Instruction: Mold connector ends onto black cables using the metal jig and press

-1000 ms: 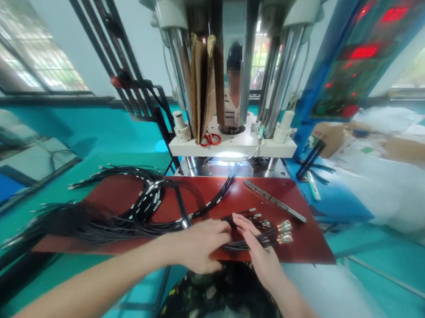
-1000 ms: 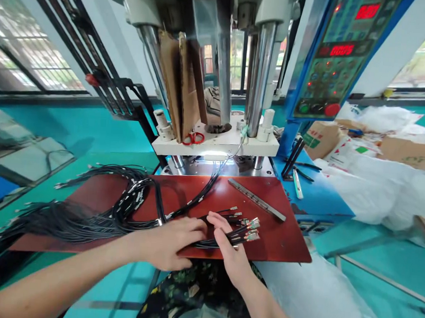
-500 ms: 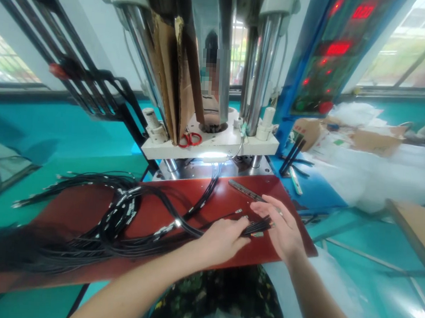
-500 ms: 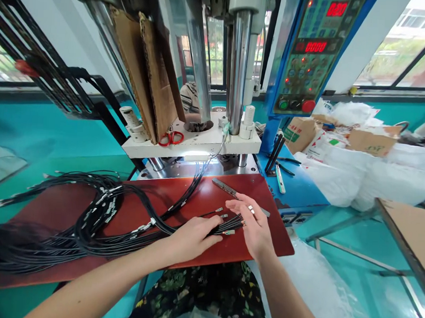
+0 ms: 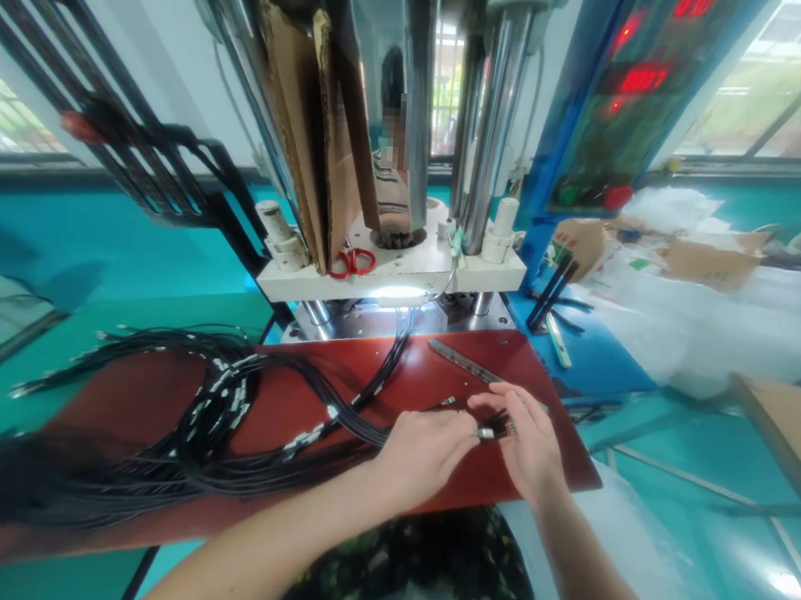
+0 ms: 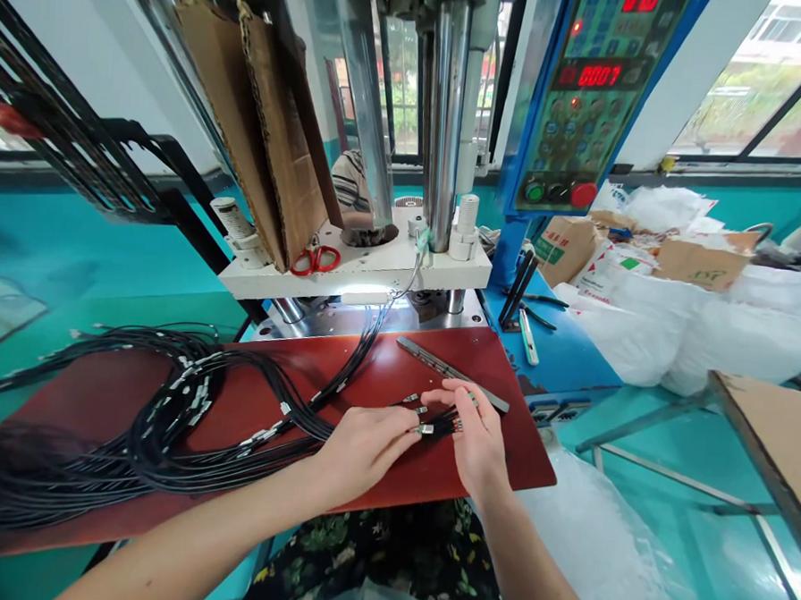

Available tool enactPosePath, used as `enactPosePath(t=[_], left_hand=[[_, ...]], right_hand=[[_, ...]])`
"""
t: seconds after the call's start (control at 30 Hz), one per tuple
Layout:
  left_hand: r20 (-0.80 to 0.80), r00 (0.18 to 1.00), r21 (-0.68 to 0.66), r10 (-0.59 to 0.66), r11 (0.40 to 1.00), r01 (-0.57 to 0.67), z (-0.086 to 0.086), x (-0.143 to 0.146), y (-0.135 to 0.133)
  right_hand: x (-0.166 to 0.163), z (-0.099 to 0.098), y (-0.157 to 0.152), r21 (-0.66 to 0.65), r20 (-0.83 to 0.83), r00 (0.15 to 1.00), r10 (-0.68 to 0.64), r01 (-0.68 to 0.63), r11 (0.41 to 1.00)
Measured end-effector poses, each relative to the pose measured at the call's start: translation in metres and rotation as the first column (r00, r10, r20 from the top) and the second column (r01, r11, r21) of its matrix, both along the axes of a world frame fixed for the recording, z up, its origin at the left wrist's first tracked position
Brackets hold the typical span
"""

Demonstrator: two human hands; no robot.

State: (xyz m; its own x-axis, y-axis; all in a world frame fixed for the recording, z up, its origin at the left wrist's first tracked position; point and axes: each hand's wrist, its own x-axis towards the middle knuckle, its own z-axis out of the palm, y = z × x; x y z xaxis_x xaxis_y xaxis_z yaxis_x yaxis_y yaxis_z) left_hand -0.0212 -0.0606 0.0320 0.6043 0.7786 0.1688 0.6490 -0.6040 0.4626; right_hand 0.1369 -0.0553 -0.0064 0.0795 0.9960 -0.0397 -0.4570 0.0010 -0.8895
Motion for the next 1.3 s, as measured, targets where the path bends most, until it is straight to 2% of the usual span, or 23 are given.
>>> enactPosePath(t=[0.1, 0.17, 0.2, 0.23, 0.3, 0.33, 0.37, 0.4, 0.47, 0.53, 0.6, 0.67, 0.73, 0.83, 0.9, 0.93, 0.97, 1.0, 1.07, 1.13, 1.17, 1.23, 1.3], left_hand=[[0.212, 0.973, -0.140, 0.093, 0.988, -0.064, 0.009, 0.011, 0.010], [0.282, 0.952, -0.302, 0.120, 0.953, -0.030, 0.010, 0.021, 0.019], [0.313, 0.941, -0.419, 0.129, 0.908, 0.015, 0.007, 0.025, 0.023], [0.344, 0.928, -0.550, 0.144, 0.832, 0.074, 0.003, 0.030, 0.026], [0.388, 0.901, -0.764, 0.195, 0.615, 0.196, -0.007, 0.035, 0.031], [0.401, 0.888, -0.822, 0.225, 0.517, 0.240, -0.013, 0.037, 0.032], [0.413, 0.875, -0.850, 0.253, 0.451, 0.271, -0.017, 0.037, 0.033], [0.429, 0.862, -0.858, 0.269, 0.419, 0.296, -0.022, 0.036, 0.033], [0.476, 0.840, -0.845, 0.261, 0.401, 0.354, -0.028, 0.033, 0.034], [0.514, 0.832, -0.822, 0.209, 0.397, 0.408, -0.032, 0.031, 0.036], [0.521, 0.837, -0.807, 0.168, 0.417, 0.418, -0.035, 0.031, 0.038], [0.525, 0.830, -0.799, 0.189, 0.446, 0.404, -0.038, 0.032, 0.039], [0.548, 0.802, -0.798, 0.237, 0.435, 0.417, -0.041, 0.033, 0.039], [0.586, 0.755, -0.788, 0.295, 0.423, 0.447, -0.041, 0.031, 0.038], [0.595, 0.736, -0.779, 0.323, 0.457, 0.429, -0.040, 0.027, 0.036], [0.600, 0.727, -0.771, 0.334, 0.483, 0.415, -0.039, 0.026, 0.036], [0.603, 0.720, -0.763, 0.344, 0.510, 0.396, -0.038, 0.024, 0.035], [0.603, 0.718, -0.756, 0.349, 0.537, 0.374, -0.038, 0.023, 0.035], [0.590, 0.726, -0.737, 0.354, 0.603, 0.305, -0.038, 0.022, 0.035], [0.564, 0.747, -0.712, 0.351, 0.666, 0.224, -0.040, 0.022, 0.035], [0.548, 0.762, -0.700, 0.346, 0.688, 0.192, -0.042, 0.022, 0.035], [0.516, 0.794, -0.689, 0.321, 0.706, 0.162, -0.044, 0.023, 0.035], [0.482, 0.830, -0.671, 0.281, 0.728, 0.144, -0.045, 0.022, 0.035]], right_hand=[[-0.007, -0.009, -0.003, 0.017, 0.056, 0.997, -0.045, 0.044, 0.999], [-0.009, -0.013, -0.004, 0.057, 0.113, 0.991, -0.068, 0.062, 0.996], [-0.010, -0.015, -0.003, 0.077, 0.143, 0.988, -0.063, 0.052, 0.996], [-0.009, -0.015, -0.003, 0.091, 0.179, 0.983, -0.042, 0.025, 0.996], [-0.004, -0.015, 0.000, 0.095, 0.266, 0.964, 0.025, -0.052, 0.994], [-0.001, -0.014, 0.002, 0.094, 0.304, 0.952, 0.048, -0.080, 0.992], [0.002, -0.013, 0.004, 0.099, 0.336, 0.940, 0.058, -0.097, 0.990], [0.006, -0.012, 0.006, 0.112, 0.364, 0.929, 0.065, -0.113, 0.987], [0.011, -0.009, 0.011, 0.134, 0.432, 0.896, 0.101, -0.174, 0.976], [0.014, -0.004, 0.015, 0.115, 0.517, 0.838, 0.174, -0.270, 0.956], [0.016, 0.001, 0.017, 0.086, 0.562, 0.787, 0.256, -0.363, 0.928], [0.014, 0.005, 0.020, 0.065, 0.565, 0.762, 0.316, -0.423, 0.904], [0.011, 0.008, 0.023, 0.034, 0.562, 0.747, 0.356, -0.451, 0.892], [0.012, 0.009, 0.032, 0.019, 0.603, 0.722, 0.339, -0.438, 0.899], [0.021, 0.009, 0.040, 0.038, 0.702, 0.667, 0.251, -0.388, 0.921], [0.028, 0.009, 0.043, 0.056, 0.774, 0.608, 0.180, -0.348, 0.936], [0.036, 0.008, 0.046, 0.078, 0.853, 0.513, 0.098, -0.311, 0.947], [0.045, 0.007, 0.047, 0.099, 0.923, 0.385, 0.021, -0.289, 0.952], [0.060, 0.004, 0.045, 0.094, 0.995, 0.067, -0.077, -0.313, 0.945], [0.070, 0.001, 0.039, 0.041, 0.968, -0.222, -0.120, -0.330, 0.943], [0.071, 0.000, 0.035, 0.022, 0.937, -0.324, -0.132, -0.323, 0.946], [0.070, -0.001, 0.029, 0.025, 0.882, -0.443, -0.159, -0.294, 0.956], [0.066, -0.002, 0.026, 0.045, 0.864, -0.467, -0.188, -0.302, 0.952]])
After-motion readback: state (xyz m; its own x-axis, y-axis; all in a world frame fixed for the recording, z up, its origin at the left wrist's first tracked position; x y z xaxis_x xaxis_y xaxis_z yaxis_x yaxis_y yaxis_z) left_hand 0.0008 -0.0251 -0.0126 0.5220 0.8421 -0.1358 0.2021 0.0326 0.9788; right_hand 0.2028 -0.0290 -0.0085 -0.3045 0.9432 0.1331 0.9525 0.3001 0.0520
